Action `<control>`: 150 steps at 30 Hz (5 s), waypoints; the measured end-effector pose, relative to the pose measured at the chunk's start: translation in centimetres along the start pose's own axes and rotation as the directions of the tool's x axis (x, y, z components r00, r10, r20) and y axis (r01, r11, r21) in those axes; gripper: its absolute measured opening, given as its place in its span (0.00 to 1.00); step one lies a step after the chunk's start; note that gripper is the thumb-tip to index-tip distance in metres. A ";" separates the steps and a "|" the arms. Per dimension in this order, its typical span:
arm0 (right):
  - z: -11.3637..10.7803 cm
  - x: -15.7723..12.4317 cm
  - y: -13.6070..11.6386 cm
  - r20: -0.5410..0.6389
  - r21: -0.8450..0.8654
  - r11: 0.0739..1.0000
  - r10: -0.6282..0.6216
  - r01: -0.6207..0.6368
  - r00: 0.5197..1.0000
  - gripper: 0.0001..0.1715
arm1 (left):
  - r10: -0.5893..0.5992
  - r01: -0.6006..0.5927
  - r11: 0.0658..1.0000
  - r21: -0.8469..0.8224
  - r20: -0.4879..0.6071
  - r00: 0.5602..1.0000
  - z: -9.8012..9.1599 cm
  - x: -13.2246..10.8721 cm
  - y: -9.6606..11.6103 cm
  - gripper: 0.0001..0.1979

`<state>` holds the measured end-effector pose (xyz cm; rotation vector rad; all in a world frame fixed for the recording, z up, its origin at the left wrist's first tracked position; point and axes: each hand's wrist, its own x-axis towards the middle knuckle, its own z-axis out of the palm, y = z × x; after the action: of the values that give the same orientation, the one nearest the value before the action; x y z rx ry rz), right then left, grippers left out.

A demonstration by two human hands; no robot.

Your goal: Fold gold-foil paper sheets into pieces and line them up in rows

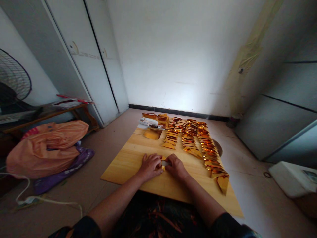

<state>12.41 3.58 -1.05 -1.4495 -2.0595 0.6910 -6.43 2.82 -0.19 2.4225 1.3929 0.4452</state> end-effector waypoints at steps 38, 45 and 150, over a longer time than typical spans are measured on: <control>-3.8 1.8 -1.7 0.246 -0.420 0.890 -0.078 0.179 0.966 0.15 | -0.003 0.015 0.992 0.123 -0.094 0.996 1.1 -0.3 2.7 0.10; -3.4 1.2 -2.6 0.236 -0.407 0.913 0.084 0.020 0.968 0.15 | 0.013 -0.001 0.989 0.151 -0.082 0.997 0.8 -0.4 3.0 0.13; -2.7 -0.8 -1.8 0.020 -0.491 0.850 0.231 -0.192 0.973 0.11 | -0.017 0.007 0.999 -0.041 -0.253 0.967 1.5 3.1 -0.1 0.10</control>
<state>13.23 2.57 2.04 -1.9806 -2.2611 0.3158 -4.45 5.41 -1.24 2.3896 1.4816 0.7966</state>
